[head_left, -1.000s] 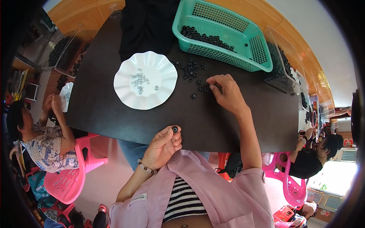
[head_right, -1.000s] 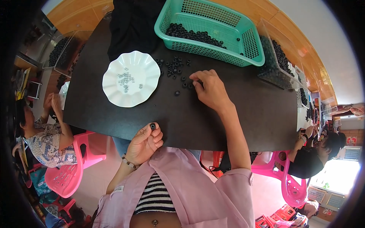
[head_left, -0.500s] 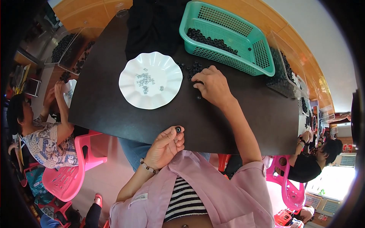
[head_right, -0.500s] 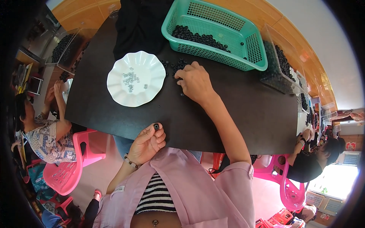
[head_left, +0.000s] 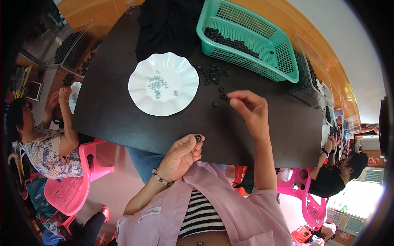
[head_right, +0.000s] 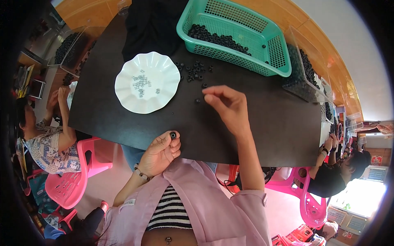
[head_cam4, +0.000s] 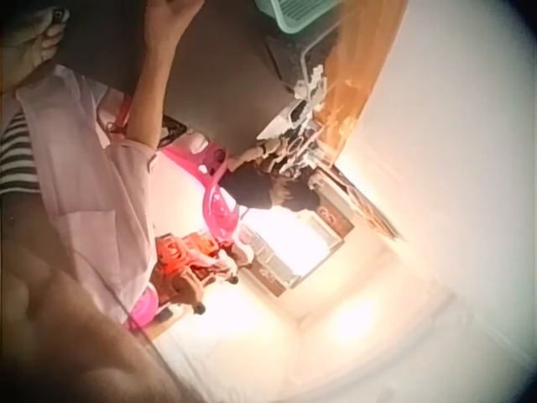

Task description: Manually inserting small white beads into black circular ring components on a table.

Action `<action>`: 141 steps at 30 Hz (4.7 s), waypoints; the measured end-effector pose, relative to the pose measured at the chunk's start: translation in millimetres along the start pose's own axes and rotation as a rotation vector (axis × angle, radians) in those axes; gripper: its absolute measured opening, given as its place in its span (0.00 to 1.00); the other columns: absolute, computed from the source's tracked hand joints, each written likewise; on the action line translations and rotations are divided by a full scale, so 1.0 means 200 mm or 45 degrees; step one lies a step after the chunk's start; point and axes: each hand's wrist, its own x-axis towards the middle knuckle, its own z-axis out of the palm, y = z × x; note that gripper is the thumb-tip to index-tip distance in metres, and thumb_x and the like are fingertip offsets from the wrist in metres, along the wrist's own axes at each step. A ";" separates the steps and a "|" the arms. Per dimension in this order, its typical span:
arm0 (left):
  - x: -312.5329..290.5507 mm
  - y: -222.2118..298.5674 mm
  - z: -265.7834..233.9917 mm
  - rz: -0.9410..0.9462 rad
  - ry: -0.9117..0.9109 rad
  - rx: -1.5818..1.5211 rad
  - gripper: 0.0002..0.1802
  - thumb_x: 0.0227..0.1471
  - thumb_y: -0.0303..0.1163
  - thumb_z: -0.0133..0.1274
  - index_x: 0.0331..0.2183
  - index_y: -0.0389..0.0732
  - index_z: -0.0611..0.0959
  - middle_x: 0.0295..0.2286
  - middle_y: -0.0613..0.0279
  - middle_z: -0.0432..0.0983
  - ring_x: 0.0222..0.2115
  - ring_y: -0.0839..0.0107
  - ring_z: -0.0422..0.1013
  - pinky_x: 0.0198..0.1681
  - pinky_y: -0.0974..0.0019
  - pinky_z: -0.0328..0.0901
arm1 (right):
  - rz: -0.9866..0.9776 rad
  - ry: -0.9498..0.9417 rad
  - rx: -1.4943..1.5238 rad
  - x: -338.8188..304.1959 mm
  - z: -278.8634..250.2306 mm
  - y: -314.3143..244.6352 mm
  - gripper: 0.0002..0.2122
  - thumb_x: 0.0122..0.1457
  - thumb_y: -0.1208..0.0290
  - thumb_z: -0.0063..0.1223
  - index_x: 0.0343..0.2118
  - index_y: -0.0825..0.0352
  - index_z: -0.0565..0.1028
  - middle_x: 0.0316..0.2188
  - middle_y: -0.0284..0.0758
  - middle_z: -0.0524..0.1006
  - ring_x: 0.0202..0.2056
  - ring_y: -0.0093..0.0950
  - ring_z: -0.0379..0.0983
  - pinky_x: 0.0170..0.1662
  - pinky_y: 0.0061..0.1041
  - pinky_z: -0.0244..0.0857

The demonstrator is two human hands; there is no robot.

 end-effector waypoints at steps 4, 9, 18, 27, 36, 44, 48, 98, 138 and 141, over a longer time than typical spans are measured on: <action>0.03 0.00 0.07 -0.029 -0.028 0.062 0.16 0.59 0.39 0.50 0.42 0.37 0.78 0.26 0.73 0.67 0.27 0.83 0.62 0.33 0.76 0.59 | 0.091 -0.029 0.418 -0.21 0.05 0.00 0.05 0.53 0.79 0.60 0.34 0.71 0.79 0.29 0.29 0.77 0.32 0.16 0.72 0.39 0.15 0.65; 0.03 0.00 0.14 -0.055 -0.044 0.134 0.16 0.59 0.40 0.50 0.41 0.37 0.78 0.25 0.73 0.67 0.27 0.84 0.62 0.33 0.77 0.58 | -0.055 -0.132 0.554 -0.31 0.11 0.04 0.06 0.52 0.81 0.60 0.34 0.73 0.79 0.28 0.32 0.76 0.31 0.20 0.71 0.39 0.17 0.65; 0.01 -0.02 0.13 -0.024 -0.010 0.194 0.15 0.58 0.40 0.52 0.38 0.39 0.80 0.26 0.73 0.69 0.27 0.84 0.62 0.33 0.77 0.58 | -0.143 -0.168 0.375 -0.35 0.12 0.00 0.07 0.49 0.78 0.63 0.33 0.70 0.80 0.27 0.31 0.76 0.31 0.20 0.68 0.36 0.18 0.62; 0.00 -0.03 0.12 0.020 -0.023 0.220 0.15 0.58 0.39 0.53 0.39 0.38 0.80 0.26 0.73 0.70 0.26 0.84 0.61 0.32 0.77 0.57 | -0.344 -0.179 -0.001 -0.34 0.12 -0.05 0.08 0.44 0.74 0.68 0.28 0.68 0.80 0.24 0.32 0.77 0.29 0.24 0.67 0.34 0.22 0.60; 0.00 -0.02 0.09 0.092 0.014 0.358 0.15 0.56 0.38 0.56 0.40 0.36 0.81 0.24 0.73 0.70 0.25 0.83 0.60 0.30 0.78 0.57 | -0.360 -0.188 -0.159 -0.33 0.13 -0.09 0.08 0.42 0.74 0.68 0.26 0.67 0.81 0.23 0.30 0.78 0.28 0.23 0.66 0.34 0.22 0.59; -0.01 0.00 0.10 0.137 0.072 0.519 0.16 0.55 0.38 0.57 0.40 0.35 0.81 0.25 0.74 0.71 0.25 0.84 0.59 0.29 0.79 0.57 | -0.426 -0.158 -0.316 -0.33 0.13 -0.11 0.07 0.41 0.74 0.69 0.25 0.65 0.82 0.23 0.29 0.77 0.28 0.24 0.67 0.33 0.23 0.60; 0.00 0.01 0.10 0.140 0.054 0.546 0.15 0.55 0.37 0.57 0.39 0.35 0.82 0.25 0.74 0.72 0.26 0.85 0.60 0.30 0.79 0.57 | -0.418 -0.179 -0.329 -0.33 0.12 -0.11 0.08 0.40 0.74 0.69 0.26 0.65 0.82 0.23 0.29 0.77 0.29 0.24 0.67 0.33 0.23 0.60; 0.50 -0.18 0.32 -0.287 -0.186 0.579 0.14 0.57 0.37 0.53 0.41 0.38 0.77 0.28 0.72 0.71 0.27 0.84 0.64 0.29 0.80 0.59 | -0.700 0.417 0.147 -0.53 -0.20 0.16 0.10 0.52 0.70 0.56 0.35 0.68 0.79 0.29 0.31 0.79 0.34 0.29 0.70 0.45 0.28 0.60; 0.53 -0.21 0.27 -0.152 -0.107 0.688 0.15 0.57 0.39 0.54 0.40 0.37 0.76 0.26 0.74 0.67 0.25 0.85 0.60 0.29 0.80 0.57 | -0.619 0.518 0.234 -0.49 -0.18 0.18 0.07 0.49 0.71 0.58 0.31 0.66 0.80 0.23 0.29 0.78 0.28 0.27 0.65 0.38 0.25 0.61; 0.50 -0.21 0.29 -0.184 -0.141 0.685 0.15 0.57 0.39 0.54 0.39 0.37 0.77 0.26 0.74 0.67 0.25 0.85 0.60 0.30 0.80 0.57 | -0.629 0.513 0.250 -0.49 -0.17 0.18 0.06 0.49 0.72 0.57 0.30 0.65 0.80 0.22 0.28 0.78 0.27 0.26 0.64 0.38 0.24 0.61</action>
